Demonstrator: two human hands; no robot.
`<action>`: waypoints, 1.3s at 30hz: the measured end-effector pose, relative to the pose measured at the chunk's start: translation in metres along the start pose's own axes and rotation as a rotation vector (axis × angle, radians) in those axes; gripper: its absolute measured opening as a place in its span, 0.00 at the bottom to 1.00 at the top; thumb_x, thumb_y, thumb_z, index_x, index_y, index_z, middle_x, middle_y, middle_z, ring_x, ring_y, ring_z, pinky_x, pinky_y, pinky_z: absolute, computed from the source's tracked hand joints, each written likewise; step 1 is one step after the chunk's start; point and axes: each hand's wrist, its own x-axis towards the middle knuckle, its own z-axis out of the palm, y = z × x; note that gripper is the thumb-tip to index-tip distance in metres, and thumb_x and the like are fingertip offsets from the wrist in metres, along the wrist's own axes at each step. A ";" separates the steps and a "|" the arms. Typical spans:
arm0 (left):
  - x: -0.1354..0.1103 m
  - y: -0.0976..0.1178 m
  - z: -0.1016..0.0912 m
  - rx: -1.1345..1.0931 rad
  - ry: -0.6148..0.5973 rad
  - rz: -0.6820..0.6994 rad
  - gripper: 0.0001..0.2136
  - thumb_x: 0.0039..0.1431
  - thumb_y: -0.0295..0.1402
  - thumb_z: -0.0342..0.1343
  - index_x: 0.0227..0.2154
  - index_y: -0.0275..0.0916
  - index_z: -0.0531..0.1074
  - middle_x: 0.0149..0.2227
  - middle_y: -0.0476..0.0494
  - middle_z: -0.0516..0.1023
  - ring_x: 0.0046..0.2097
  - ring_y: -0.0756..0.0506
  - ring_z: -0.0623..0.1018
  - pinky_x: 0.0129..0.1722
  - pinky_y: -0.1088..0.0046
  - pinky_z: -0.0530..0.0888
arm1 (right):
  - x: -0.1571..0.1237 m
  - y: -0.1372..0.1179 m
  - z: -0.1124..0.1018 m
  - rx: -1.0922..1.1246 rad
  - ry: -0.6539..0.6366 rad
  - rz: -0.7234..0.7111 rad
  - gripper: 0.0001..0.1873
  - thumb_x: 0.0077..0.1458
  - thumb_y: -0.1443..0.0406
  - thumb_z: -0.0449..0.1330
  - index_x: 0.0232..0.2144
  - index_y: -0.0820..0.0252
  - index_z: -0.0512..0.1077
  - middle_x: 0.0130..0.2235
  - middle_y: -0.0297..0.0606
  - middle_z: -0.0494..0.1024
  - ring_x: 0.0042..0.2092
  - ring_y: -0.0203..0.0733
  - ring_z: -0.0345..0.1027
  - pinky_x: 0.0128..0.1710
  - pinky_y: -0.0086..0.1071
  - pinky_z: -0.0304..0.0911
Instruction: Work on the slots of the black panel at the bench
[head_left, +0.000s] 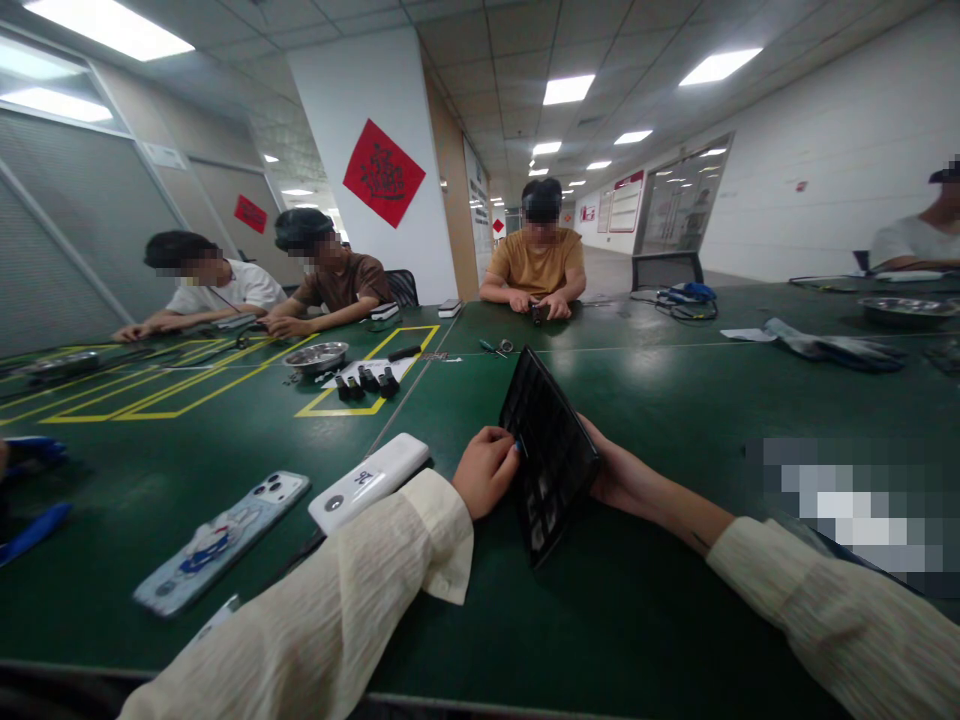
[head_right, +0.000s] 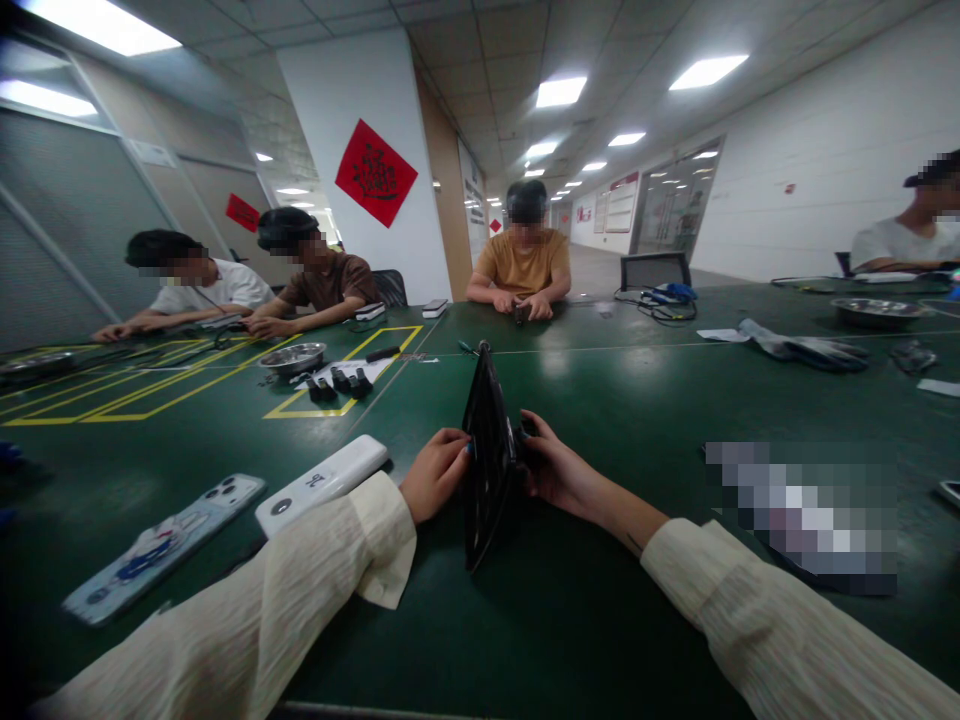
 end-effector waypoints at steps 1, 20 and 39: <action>0.000 0.000 0.000 -0.002 -0.002 -0.001 0.19 0.60 0.36 0.35 0.29 0.36 0.71 0.33 0.40 0.71 0.43 0.44 0.68 0.45 0.65 0.67 | 0.000 0.000 0.000 -0.003 0.001 -0.001 0.28 0.52 0.64 0.54 0.54 0.41 0.52 0.31 0.30 0.70 0.26 0.35 0.65 0.26 0.32 0.65; 0.000 0.002 -0.002 0.032 -0.024 -0.007 0.19 0.60 0.35 0.34 0.25 0.37 0.68 0.30 0.41 0.70 0.40 0.44 0.67 0.42 0.66 0.67 | 0.000 0.001 -0.001 0.007 -0.003 -0.013 0.30 0.50 0.64 0.55 0.54 0.41 0.51 0.35 0.31 0.72 0.31 0.38 0.68 0.28 0.32 0.66; 0.000 0.000 -0.002 0.047 -0.048 0.000 0.19 0.61 0.37 0.34 0.20 0.38 0.64 0.23 0.45 0.67 0.35 0.45 0.66 0.36 0.69 0.65 | -0.002 -0.001 0.002 0.014 0.009 -0.006 0.29 0.51 0.64 0.55 0.54 0.42 0.51 0.32 0.31 0.71 0.31 0.39 0.67 0.29 0.34 0.65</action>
